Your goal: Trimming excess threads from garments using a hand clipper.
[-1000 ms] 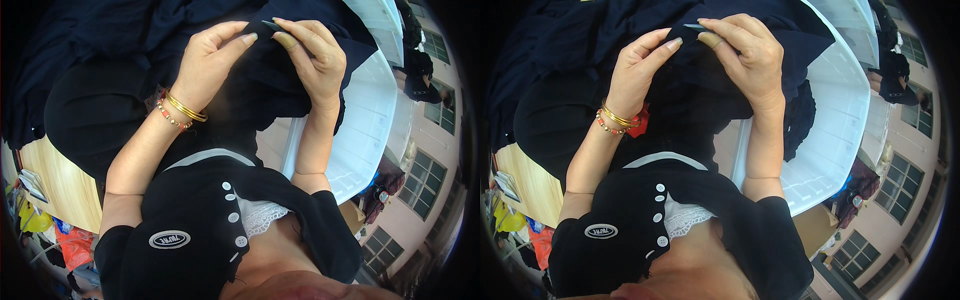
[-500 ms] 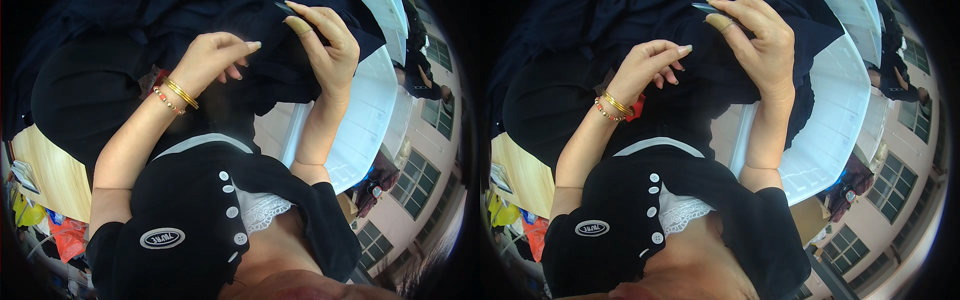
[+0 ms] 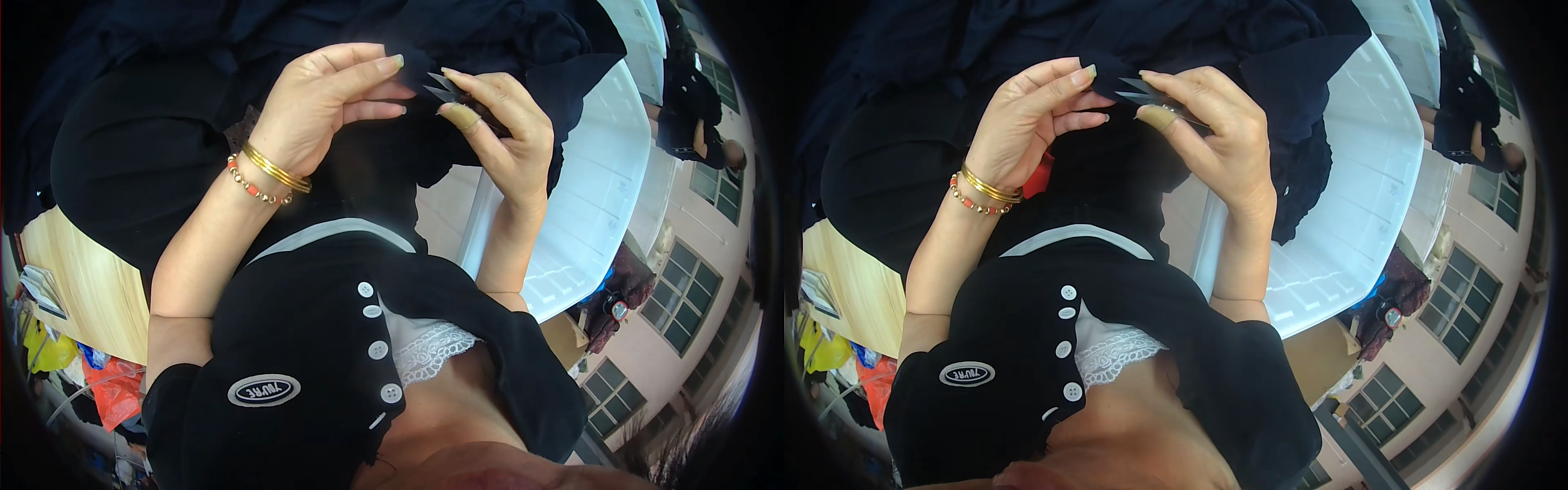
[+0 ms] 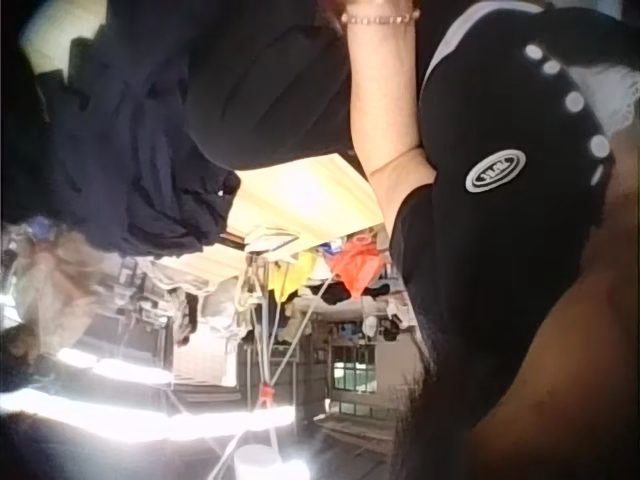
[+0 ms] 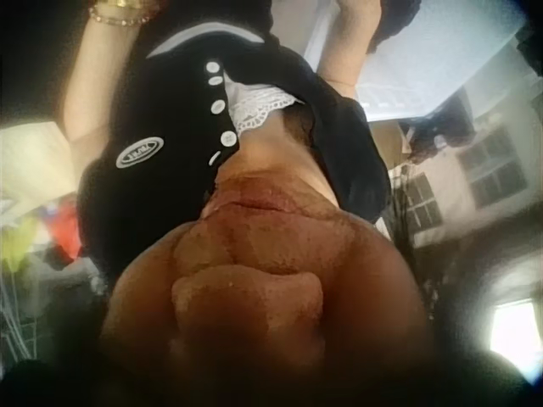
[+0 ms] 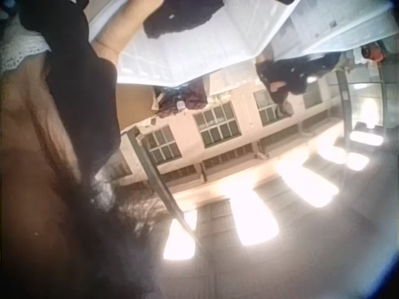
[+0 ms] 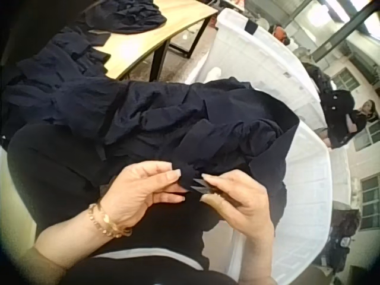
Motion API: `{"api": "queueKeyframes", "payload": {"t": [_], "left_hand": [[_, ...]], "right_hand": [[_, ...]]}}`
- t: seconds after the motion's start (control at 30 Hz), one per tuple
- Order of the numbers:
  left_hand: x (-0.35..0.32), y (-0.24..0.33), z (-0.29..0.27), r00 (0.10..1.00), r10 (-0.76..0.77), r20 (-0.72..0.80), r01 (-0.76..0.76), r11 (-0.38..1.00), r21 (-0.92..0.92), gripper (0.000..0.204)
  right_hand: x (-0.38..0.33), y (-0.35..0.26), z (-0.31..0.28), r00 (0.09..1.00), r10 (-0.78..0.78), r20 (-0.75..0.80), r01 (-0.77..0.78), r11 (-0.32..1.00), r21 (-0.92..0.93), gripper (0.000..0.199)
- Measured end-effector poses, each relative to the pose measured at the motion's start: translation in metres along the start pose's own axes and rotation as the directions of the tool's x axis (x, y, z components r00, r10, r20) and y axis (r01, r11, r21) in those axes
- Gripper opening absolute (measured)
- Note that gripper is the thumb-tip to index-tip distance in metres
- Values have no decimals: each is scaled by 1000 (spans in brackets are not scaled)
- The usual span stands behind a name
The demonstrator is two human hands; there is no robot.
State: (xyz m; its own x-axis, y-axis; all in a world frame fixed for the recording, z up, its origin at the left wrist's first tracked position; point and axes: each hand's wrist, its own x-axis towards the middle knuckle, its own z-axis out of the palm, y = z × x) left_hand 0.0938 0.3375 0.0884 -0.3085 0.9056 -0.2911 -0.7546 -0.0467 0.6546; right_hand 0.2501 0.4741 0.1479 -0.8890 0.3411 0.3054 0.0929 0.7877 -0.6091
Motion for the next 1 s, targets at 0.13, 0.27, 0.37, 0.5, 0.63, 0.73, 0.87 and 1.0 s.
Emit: {"api": "queueKeyframes", "payload": {"t": [0.13, 0.27, 0.37, 0.5, 0.63, 0.73, 0.87, 1.0], "left_hand": [[-3, 5, 5, 999, 47, 5, -47, 995, 84, 22], [-3, 8, 12, 986, 163, 30, -166, 967, 195, 24], [-2, 7, 14, 971, 229, 64, -238, 934, 268, 23], [1, 0, 12, 975, 221, -26, -210, 952, 223, 21], [2, -3, 10, 999, 16, -37, -6, 969, 246, 24], [8, -5, 14, 999, -3, -48, 18, 946, 324, 39], [15, -17, 7, 989, 140, -53, -61, 698, 714, 45], [14, -22, 3, 998, -31, -61, 63, 757, 651, 36]], "right_hand": [[1, -3, 2, 998, -34, -48, 33, 999, -24, 32], [1, -1, 7, 988, -90, -127, 65, 980, -188, 32], [0, 2, 9, 986, -110, -126, 82, 975, -207, 32], [-2, 2, 6, 990, -77, -121, 53, 979, -196, 31], [-1, 1, 4, 990, -21, -138, 8, 996, -93, 30], [-1, 0, 3, 985, 1, -172, -12, 998, -65, 29], [-2, 3, 2, 979, 47, -198, -55, 998, -39, 28], [-4, 10, 4, 991, 32, -132, -42, 996, -73, 27]]}}
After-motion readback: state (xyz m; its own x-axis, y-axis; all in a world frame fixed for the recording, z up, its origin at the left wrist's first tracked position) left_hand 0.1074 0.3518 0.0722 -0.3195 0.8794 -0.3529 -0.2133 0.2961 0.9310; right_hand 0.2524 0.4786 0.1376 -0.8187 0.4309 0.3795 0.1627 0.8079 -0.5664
